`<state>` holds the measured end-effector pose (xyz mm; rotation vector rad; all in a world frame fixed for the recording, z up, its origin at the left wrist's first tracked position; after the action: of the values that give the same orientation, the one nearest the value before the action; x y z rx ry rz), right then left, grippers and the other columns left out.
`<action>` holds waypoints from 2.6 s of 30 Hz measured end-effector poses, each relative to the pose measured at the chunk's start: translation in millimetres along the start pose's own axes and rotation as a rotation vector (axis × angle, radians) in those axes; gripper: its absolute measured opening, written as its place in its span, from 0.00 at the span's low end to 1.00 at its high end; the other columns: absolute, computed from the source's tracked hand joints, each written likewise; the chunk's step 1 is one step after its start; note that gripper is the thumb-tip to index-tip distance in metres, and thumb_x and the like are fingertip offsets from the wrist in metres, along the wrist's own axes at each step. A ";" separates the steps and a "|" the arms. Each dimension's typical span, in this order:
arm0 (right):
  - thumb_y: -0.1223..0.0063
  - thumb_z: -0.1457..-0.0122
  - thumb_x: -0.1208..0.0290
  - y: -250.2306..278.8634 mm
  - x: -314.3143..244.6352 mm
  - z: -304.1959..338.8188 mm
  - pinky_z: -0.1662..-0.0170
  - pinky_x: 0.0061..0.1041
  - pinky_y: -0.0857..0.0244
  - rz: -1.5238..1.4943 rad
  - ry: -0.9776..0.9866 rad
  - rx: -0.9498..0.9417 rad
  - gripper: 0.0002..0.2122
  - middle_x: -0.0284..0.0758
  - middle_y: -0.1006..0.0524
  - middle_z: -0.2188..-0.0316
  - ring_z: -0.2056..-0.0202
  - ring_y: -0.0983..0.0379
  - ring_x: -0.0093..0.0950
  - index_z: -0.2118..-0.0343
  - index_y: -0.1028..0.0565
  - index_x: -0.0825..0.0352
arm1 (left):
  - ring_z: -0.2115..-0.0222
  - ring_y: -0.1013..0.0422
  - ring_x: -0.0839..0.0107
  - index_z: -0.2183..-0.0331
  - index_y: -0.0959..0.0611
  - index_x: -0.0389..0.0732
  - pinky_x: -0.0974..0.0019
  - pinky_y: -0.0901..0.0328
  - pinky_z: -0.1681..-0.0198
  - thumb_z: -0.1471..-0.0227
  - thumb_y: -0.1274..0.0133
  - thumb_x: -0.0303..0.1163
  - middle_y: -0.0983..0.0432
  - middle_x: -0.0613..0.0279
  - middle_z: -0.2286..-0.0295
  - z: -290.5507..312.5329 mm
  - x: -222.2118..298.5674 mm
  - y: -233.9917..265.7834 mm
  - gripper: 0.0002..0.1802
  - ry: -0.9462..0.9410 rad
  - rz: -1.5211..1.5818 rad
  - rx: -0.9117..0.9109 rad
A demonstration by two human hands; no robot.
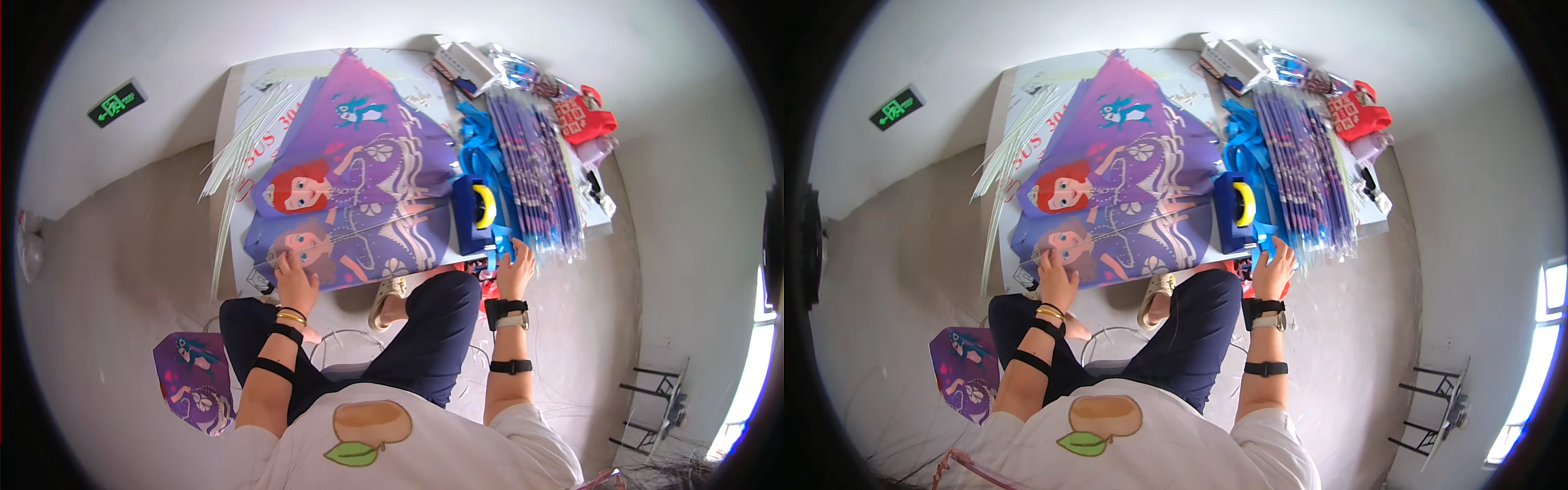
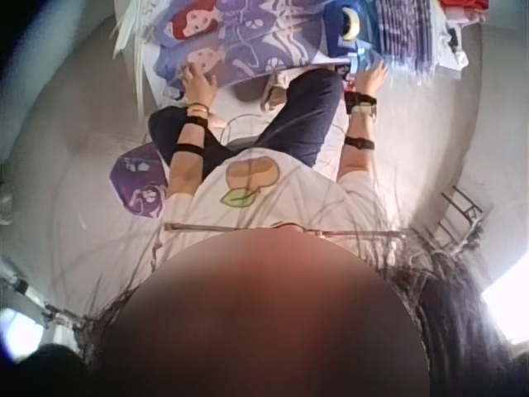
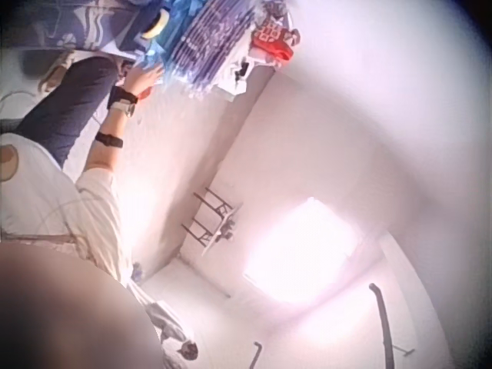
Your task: Assembling kites by inserting flexible rods into the kite fabric and securing them.
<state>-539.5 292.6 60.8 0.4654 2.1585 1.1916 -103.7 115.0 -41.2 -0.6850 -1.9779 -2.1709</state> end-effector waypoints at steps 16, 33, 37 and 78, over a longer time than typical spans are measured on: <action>0.41 0.51 0.66 -62.9 53.6 -28.9 0.59 0.32 0.34 -0.194 -0.096 -0.328 0.10 0.41 0.25 0.69 0.64 0.30 0.36 0.66 0.19 0.62 | 0.53 0.36 0.47 0.52 0.26 0.41 0.51 0.40 0.50 0.57 0.41 0.32 0.34 0.48 0.53 45.5 211.9 17.2 0.27 -0.705 0.390 -0.146; 0.46 0.44 0.68 54.9 109.9 81.2 0.75 0.26 0.40 -0.716 -0.178 -0.629 0.12 0.29 0.32 0.85 0.79 0.37 0.20 0.77 0.27 0.73 | 0.41 0.47 0.54 0.45 0.27 0.57 0.48 0.48 0.42 0.55 0.40 0.37 0.50 0.54 0.38 35.1 352.9 -68.2 0.32 -0.906 -0.227 -0.130; 0.43 0.44 0.70 166.4 152.6 192.6 0.68 0.19 0.39 -0.790 -0.538 -0.804 0.07 0.27 0.27 0.74 0.71 0.35 0.17 0.70 0.26 0.70 | 0.38 0.52 0.57 0.44 0.28 0.58 0.51 0.48 0.42 0.53 0.42 0.37 0.55 0.59 0.36 36.1 359.5 -64.1 0.32 -0.999 -0.288 -0.087; 0.44 0.45 0.70 140.5 178.5 180.1 0.64 0.23 0.36 -0.561 -0.426 -0.971 0.07 0.31 0.26 0.75 0.69 0.31 0.20 0.71 0.23 0.69 | 0.69 0.38 0.83 0.65 0.23 0.51 0.74 0.43 0.65 0.49 0.42 0.33 0.31 0.77 0.70 0.7 247.8 -47.4 0.08 0.336 1.807 -0.415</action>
<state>-551.1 581.8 45.7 -0.2800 1.0412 1.4451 -342.2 173.2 16.7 -1.2471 -0.1635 -1.1894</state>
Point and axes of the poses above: each hand's wrist, its own z-axis away from the middle knuckle, its own y-axis out of the back of the hand, x = y × z, the point moved 4 cm from there along -z, towards the middle knuckle
